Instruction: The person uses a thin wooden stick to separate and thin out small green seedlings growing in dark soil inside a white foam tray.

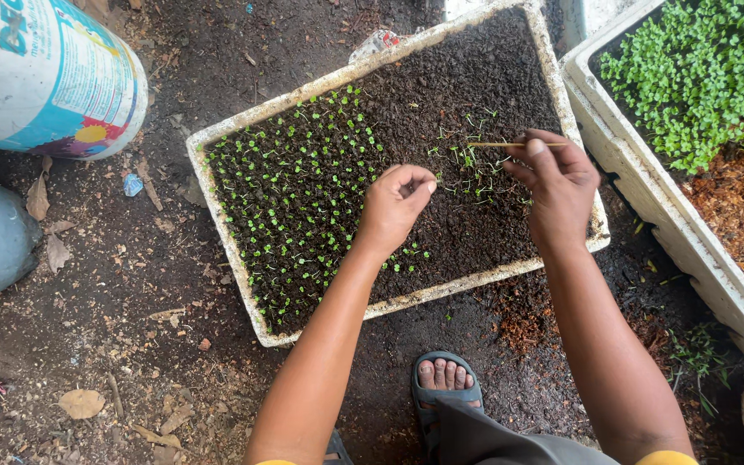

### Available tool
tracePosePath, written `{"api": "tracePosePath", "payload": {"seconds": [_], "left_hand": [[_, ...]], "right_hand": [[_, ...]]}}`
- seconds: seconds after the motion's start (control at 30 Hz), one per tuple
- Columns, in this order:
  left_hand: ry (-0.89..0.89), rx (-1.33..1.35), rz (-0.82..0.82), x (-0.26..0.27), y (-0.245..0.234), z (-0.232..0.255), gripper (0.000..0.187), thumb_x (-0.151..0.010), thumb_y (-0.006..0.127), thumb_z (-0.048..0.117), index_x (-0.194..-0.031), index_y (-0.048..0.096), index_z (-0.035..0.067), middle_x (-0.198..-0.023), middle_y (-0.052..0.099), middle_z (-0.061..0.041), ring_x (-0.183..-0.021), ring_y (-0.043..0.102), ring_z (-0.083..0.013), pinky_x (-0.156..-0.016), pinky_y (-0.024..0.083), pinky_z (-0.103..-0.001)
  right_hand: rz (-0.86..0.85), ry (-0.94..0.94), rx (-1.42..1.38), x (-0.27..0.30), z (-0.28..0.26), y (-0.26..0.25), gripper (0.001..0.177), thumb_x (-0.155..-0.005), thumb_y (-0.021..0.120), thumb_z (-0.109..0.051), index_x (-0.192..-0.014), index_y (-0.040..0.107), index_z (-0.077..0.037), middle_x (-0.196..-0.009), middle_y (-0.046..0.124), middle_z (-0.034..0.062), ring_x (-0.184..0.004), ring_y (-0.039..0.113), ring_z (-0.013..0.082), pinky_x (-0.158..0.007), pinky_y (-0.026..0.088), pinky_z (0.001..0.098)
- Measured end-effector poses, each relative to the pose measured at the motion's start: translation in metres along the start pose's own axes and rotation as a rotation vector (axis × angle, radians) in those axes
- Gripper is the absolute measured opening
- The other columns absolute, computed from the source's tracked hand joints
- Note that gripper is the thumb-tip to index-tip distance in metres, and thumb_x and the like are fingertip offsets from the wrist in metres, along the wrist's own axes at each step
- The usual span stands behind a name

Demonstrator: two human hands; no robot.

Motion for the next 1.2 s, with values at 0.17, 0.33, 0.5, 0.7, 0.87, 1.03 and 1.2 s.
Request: {"api": "tracePosePath", "payload": {"seconds": [0.17,0.33,0.5,0.7,0.87,1.03,1.2], "left_hand": [[-0.031,0.239,-0.149,0.029,-0.017,0.018,0.009,-0.088,0.073,0.005,-0.097,0.076,0.007,-0.073,0.062,0.000,-0.065,0.052,-0.0020,-0.054,0.046,-0.019],[-0.092,0.048,-0.290,0.066,-0.053,0.018,0.009,-0.087,0.068,0.002,-0.093,0.075,0.003,-0.067,0.054,-0.002,-0.064,0.047,-0.0096,-0.056,0.042,-0.027],[-0.227,-0.131,-0.430,0.097,-0.068,0.001,0.008,-0.087,0.067,0.004,-0.090,0.075,0.003,-0.058,0.050,-0.003,-0.057,0.045,-0.0140,-0.059,0.044,-0.032],[-0.327,-0.214,-0.565,0.108,-0.059,0.006,0.012,-0.090,0.065,0.003,-0.091,0.076,0.006,-0.052,0.052,0.002,-0.048,0.045,-0.0112,-0.058,0.043,-0.027],[-0.271,-0.427,-0.625,0.105,-0.045,0.003,0.012,-0.095,0.063,0.008,-0.096,0.075,0.010,-0.053,0.056,0.003,-0.045,0.049,-0.0095,-0.084,0.056,-0.038],[-0.241,-0.590,-0.598,0.100,-0.037,-0.028,0.010,-0.094,0.065,0.015,-0.098,0.075,0.014,-0.079,0.071,-0.008,-0.083,0.073,-0.0279,-0.088,0.055,-0.048],[-0.222,-0.623,-0.581,0.099,-0.038,-0.027,0.010,-0.093,0.063,0.014,-0.094,0.073,0.014,-0.085,0.072,-0.011,-0.090,0.073,-0.0314,-0.087,0.056,-0.049]], "right_hand": [[-0.026,0.070,-0.097,0.015,0.000,-0.019,0.023,-0.104,0.062,-0.009,-0.124,0.062,0.002,-0.104,0.071,0.0152,-0.092,0.078,0.0215,-0.083,0.071,0.0315],[-0.127,0.191,-0.038,0.065,0.001,0.002,0.020,-0.100,0.064,-0.003,-0.119,0.062,0.003,-0.102,0.071,0.0203,-0.087,0.077,0.0247,-0.079,0.070,0.0333],[-0.243,0.269,0.050,0.099,0.022,0.021,0.019,-0.096,0.065,0.003,-0.114,0.063,0.007,-0.098,0.072,0.0250,-0.079,0.076,0.0256,-0.070,0.068,0.0332],[-0.316,0.278,0.108,0.114,0.044,0.031,0.019,-0.095,0.070,-0.001,-0.112,0.065,0.005,-0.097,0.074,0.0206,-0.070,0.074,0.0204,-0.061,0.065,0.0264],[-0.343,0.264,0.142,0.122,0.053,0.039,0.019,-0.095,0.071,-0.003,-0.112,0.067,0.005,-0.096,0.074,0.0184,-0.069,0.073,0.0183,-0.058,0.064,0.0249],[-0.359,0.272,0.166,0.119,0.068,0.037,0.020,-0.095,0.072,-0.003,-0.112,0.068,0.005,-0.095,0.074,0.0187,-0.068,0.073,0.0188,-0.059,0.063,0.0249],[-0.392,0.251,0.180,0.119,0.070,0.044,0.019,-0.095,0.072,-0.004,-0.113,0.068,0.004,-0.095,0.075,0.0188,-0.067,0.073,0.0187,-0.058,0.063,0.0249]]}}
Point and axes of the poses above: each hand's wrist, its own x-axis away from the middle knuckle, its own y-axis out of the palm, z = x × y, the point moved 7 cm from there along -x, towards the middle knuckle
